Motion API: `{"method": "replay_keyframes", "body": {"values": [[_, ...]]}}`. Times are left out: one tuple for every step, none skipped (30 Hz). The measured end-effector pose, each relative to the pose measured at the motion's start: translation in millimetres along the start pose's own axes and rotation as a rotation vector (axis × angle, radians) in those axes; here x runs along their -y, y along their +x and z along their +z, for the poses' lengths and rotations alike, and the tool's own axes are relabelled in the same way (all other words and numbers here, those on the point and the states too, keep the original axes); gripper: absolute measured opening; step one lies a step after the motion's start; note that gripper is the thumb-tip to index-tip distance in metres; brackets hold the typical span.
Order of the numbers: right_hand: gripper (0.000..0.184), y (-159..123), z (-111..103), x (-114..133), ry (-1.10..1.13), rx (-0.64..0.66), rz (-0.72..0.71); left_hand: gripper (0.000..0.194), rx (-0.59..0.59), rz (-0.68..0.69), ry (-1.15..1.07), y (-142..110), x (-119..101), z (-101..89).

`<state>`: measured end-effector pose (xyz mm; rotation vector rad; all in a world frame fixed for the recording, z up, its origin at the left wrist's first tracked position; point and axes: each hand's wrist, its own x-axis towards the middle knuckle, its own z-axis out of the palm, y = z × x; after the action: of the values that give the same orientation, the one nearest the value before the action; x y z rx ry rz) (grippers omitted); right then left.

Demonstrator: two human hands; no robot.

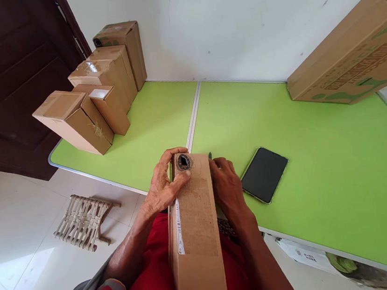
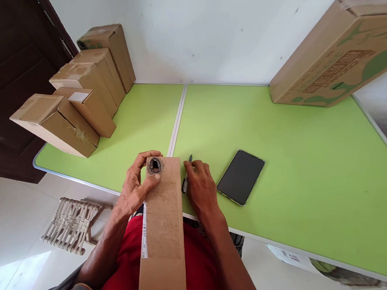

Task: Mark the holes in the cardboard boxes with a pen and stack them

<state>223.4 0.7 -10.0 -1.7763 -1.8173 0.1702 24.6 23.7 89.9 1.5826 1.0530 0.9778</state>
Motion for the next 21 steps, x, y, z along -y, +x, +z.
{"method": "replay_keyframes", "body": {"values": [[0.038, 1.3, 1.8, -0.9, -0.046, 0.042, -0.021, 0.046, 0.0, -0.004, 0.004, -0.2, 0.2, -0.1], [0.038, 2.9, 3.0, -1.5, -0.09, 0.075, -0.038, 0.046, 0.001, -0.008, 0.011, -0.3, 0.4, -0.2], [0.037, 4.5, 3.9, -1.8, -0.129, 0.1, -0.049, 0.046, 0.002, -0.011, 0.018, -0.4, 0.7, -0.5], [0.036, 6.1, 4.3, -1.9, -0.166, 0.118, -0.054, 0.046, 0.002, -0.012, 0.025, -0.4, 1.1, -0.8], [0.035, 7.6, 4.6, -1.7, -0.198, 0.129, -0.056, 0.046, 0.001, -0.011, 0.031, -0.3, 1.5, -1.1], [0.034, 8.9, 4.7, -1.3, -0.227, 0.136, -0.054, 0.046, 0.0, -0.008, 0.03, -0.2, 1.8, -1.4], [0.033, 9.9, 4.7, -0.7, -0.252, 0.139, -0.05, 0.046, 0.0, -0.004, 0.025, -0.1, 2.0, -1.7], [0.033, 10.5, 4.4, 0.1, -0.272, 0.139, -0.045, 0.045, -0.001, 0.001, 0.02, 0.0, 2.0, -2.0], [0.033, 10.6, 3.7, 1.2, -0.286, 0.138, -0.042, 0.045, 0.0, 0.004, 0.017, 0.0, 1.9, -2.2], [0.035, 10.0, 2.4, 2.3, -0.295, 0.136, -0.042, 0.045, 0.002, 0.007, 0.016, 0.0, 1.7, -2.5], [0.038, 8.8, 0.1, 3.4, -0.298, 0.131, -0.043, 0.044, 0.004, 0.007, 0.018, 0.0, 1.4, -2.8], [0.042, 6.8, -3.5, 4.4, -0.299, 0.121, -0.043, 0.044, 0.004, 0.007, 0.021, -0.2, 1.1, -3.1], [0.044, 4.0, -8.5, 5.2, -0.298, 0.108, -0.041, 0.044, 0.003, 0.007, 0.026, -0.3, 1.0, -3.5], [0.044, 0.5, -14.9, 5.7, -0.298, 0.089, -0.036, 0.044, 0.002, 0.006, 0.028, -0.4, 0.9, -3.8], [0.042, -3.6, -22.6, 5.9, -0.301, 0.06, -0.017, 0.044, -0.001, 0.004, 0.027, -0.4, 1.0, -4.2], [0.038, -8.2, -31.4, 5.9, -0.313, 0.021, 0.025, 0.044, -0.003, 0.004, 0.024, -0.4, 1.3, -4.4], [0.038, -12.8, -40.6, 5.8, -0.337, -0.023, 0.098, 0.044, -0.005, 0.005, 0.019, -0.4, 1.6, -4.6], [0.045, -17.2, -49.8, 5.8, -0.372, -0.061, 0.202, 0.044, -0.006, 0.004, 0.016, -0.3, 1.9, -4.5], [0.058, -21.1, -58.2, 6.0, -0.412, -0.081, 0.33, 0.044, -0.005, 0.005, 0.014, -0.1, 2.1, -4.1], [0.071, -24.2, -65.3, 6.4, -0.446, -0.071, 0.469, 0.044, -0.002, 0.006, 0.011, 0.2, 2.3, -3.6], [0.082, -26.5, -70.7, 6.9, -0.466, -0.029, 0.601, 0.045, 0.002, 0.009, 0.007, 0.5, 2.3, -2.8]]}}
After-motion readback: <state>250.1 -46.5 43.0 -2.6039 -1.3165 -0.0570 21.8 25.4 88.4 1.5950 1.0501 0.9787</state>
